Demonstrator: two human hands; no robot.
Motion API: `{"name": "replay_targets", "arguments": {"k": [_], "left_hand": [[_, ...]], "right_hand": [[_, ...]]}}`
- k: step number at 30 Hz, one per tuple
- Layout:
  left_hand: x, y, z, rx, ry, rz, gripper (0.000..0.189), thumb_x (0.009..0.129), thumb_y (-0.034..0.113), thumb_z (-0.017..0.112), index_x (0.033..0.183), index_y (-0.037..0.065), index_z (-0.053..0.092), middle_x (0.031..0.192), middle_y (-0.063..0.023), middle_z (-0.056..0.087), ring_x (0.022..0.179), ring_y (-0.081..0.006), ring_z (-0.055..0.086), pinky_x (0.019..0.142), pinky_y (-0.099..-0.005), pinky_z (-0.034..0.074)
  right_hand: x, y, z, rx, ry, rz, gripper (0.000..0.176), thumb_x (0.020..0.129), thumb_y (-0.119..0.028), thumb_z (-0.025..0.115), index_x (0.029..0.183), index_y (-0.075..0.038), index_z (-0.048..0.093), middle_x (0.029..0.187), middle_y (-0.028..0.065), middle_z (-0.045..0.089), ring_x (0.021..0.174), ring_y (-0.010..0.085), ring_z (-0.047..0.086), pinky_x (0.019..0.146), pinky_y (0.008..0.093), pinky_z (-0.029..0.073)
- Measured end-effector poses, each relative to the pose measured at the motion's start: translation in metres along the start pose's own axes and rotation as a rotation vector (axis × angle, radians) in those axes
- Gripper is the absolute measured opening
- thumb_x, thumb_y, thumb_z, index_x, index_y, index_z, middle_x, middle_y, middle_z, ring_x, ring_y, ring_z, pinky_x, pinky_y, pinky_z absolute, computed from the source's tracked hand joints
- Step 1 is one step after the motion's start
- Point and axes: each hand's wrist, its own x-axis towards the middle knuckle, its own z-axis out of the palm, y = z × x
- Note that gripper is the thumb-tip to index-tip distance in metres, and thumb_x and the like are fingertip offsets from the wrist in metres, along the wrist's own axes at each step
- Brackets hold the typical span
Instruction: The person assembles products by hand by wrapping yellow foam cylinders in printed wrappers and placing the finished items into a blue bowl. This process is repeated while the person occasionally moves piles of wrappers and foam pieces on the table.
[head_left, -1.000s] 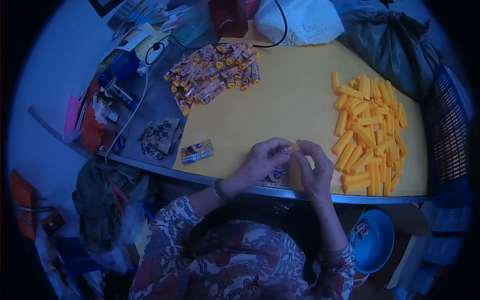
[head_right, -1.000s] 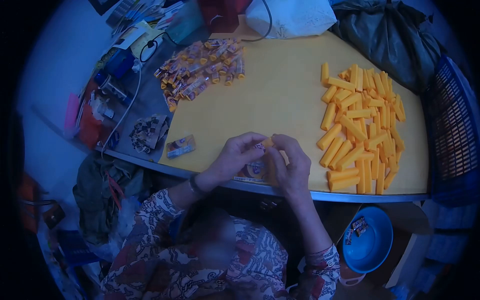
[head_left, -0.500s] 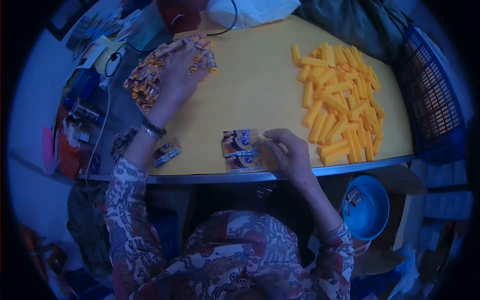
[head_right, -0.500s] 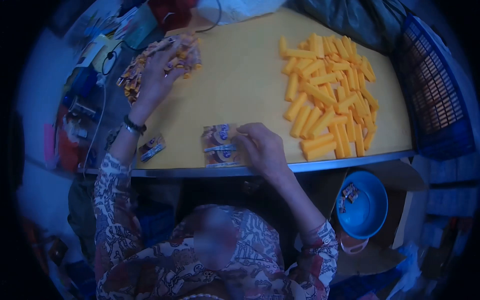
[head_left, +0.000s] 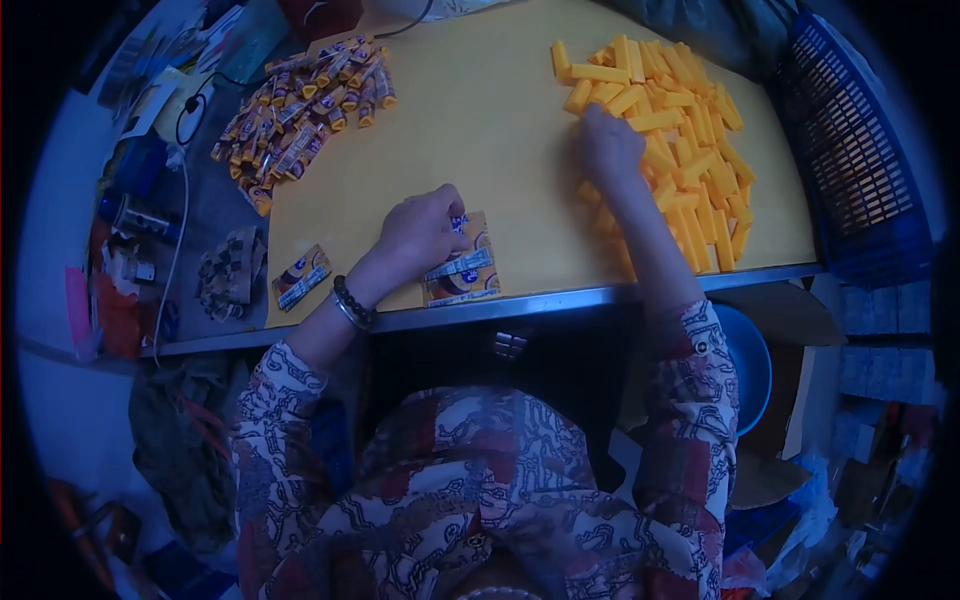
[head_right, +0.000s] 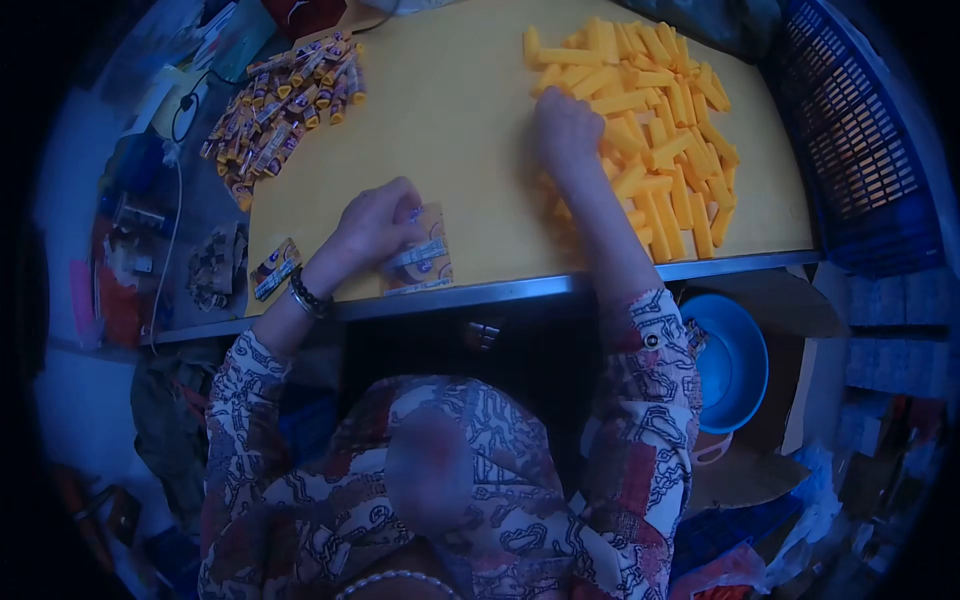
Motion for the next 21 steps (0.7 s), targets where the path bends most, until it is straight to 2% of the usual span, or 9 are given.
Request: {"name": "replay_targets", "arguments": {"k": [2,5,9,11,12,14,18,20,21], "left_hand": [[0.005,-0.008,0.004,-0.124,0.022,0.032,0.029,0.069,0.023,0.074,0.087,0.006,0.060,0.078,-0.0101,0.064,0.075,-0.0267,0.063,0.068,-0.0368,0.049],[0.005,-0.013,0.006,-0.091,0.055,0.102,0.021,0.069,0.022,0.074,0.081,0.008,0.065,0.077,-0.0094,0.064,0.073,-0.0265,0.063,0.065,-0.0365,0.049],[0.001,-0.015,0.011,-0.149,0.101,0.124,0.014,0.072,0.022,0.071,0.081,0.011,0.068,0.077,-0.0075,0.064,0.073,-0.0262,0.063,0.067,-0.0363,0.049],[-0.005,-0.009,0.008,0.037,0.257,0.250,0.012,0.076,0.019,0.067,0.085,0.013,0.070,0.076,-0.0061,0.065,0.073,-0.0254,0.063,0.070,-0.0357,0.049],[-0.008,-0.009,0.009,0.031,0.258,0.252,0.012,0.076,0.019,0.067,0.085,0.013,0.070,0.076,-0.0061,0.065,0.073,-0.0254,0.063,0.070,-0.0357,0.049],[-0.013,-0.010,0.009,-0.056,0.256,0.306,0.011,0.079,0.019,0.063,0.086,0.013,0.070,0.077,-0.0060,0.066,0.074,-0.0252,0.063,0.072,-0.0359,0.048],[-0.024,-0.006,0.005,-0.146,0.267,0.292,0.012,0.080,0.020,0.062,0.086,0.013,0.069,0.078,-0.0068,0.066,0.074,-0.0264,0.062,0.072,-0.0367,0.048],[-0.024,-0.008,0.005,-0.137,0.303,0.179,0.012,0.081,0.020,0.062,0.085,0.011,0.069,0.076,-0.0076,0.065,0.073,-0.0272,0.062,0.071,-0.0370,0.048],[-0.025,-0.010,0.005,-0.137,0.302,0.180,0.012,0.081,0.020,0.062,0.085,0.011,0.069,0.076,-0.0076,0.065,0.073,-0.0272,0.062,0.071,-0.0370,0.048]], "right_hand": [[0.004,-0.003,0.009,0.015,0.066,0.048,0.019,0.083,-0.016,0.050,0.099,-0.005,0.051,0.088,0.0149,0.064,0.085,0.0322,0.063,0.070,0.0444,0.049],[0.010,-0.001,0.011,0.137,-0.016,0.094,0.022,0.083,-0.022,0.054,0.096,-0.004,0.056,0.090,0.0150,0.064,0.085,0.0331,0.064,0.073,0.0448,0.050],[-0.005,-0.007,-0.009,0.266,-0.092,0.152,0.032,0.075,-0.026,0.060,0.099,-0.005,0.055,0.096,0.0153,0.064,0.086,0.0312,0.063,0.074,0.0425,0.049],[-0.015,-0.005,-0.016,0.494,-0.114,0.041,0.037,0.070,-0.030,0.068,0.098,-0.006,0.060,0.092,0.0140,0.064,0.084,0.0286,0.063,0.074,0.0395,0.049],[-0.020,-0.005,-0.017,0.488,-0.114,0.041,0.037,0.070,-0.030,0.068,0.098,-0.006,0.060,0.092,0.0140,0.064,0.084,0.0286,0.063,0.074,0.0395,0.049],[-0.029,-0.004,-0.017,0.588,-0.096,-0.045,0.034,0.070,-0.026,0.072,0.097,-0.007,0.064,0.086,0.0107,0.064,0.077,0.0221,0.063,0.070,0.0347,0.049],[-0.054,-0.008,-0.039,0.763,-0.160,-0.040,0.034,0.071,-0.019,0.073,0.102,-0.008,0.062,0.083,0.0076,0.062,0.072,0.0160,0.061,0.065,0.0292,0.049],[-0.061,-0.010,-0.047,0.868,-0.218,0.004,0.035,0.074,-0.013,0.071,0.107,-0.009,0.060,0.081,0.0056,0.061,0.068,0.0133,0.058,0.062,0.0261,0.048],[-0.065,-0.010,-0.047,0.867,-0.217,0.006,0.035,0.074,-0.013,0.071,0.107,-0.009,0.060,0.081,0.0056,0.061,0.068,0.0133,0.058,0.062,0.0261,0.048]]}}
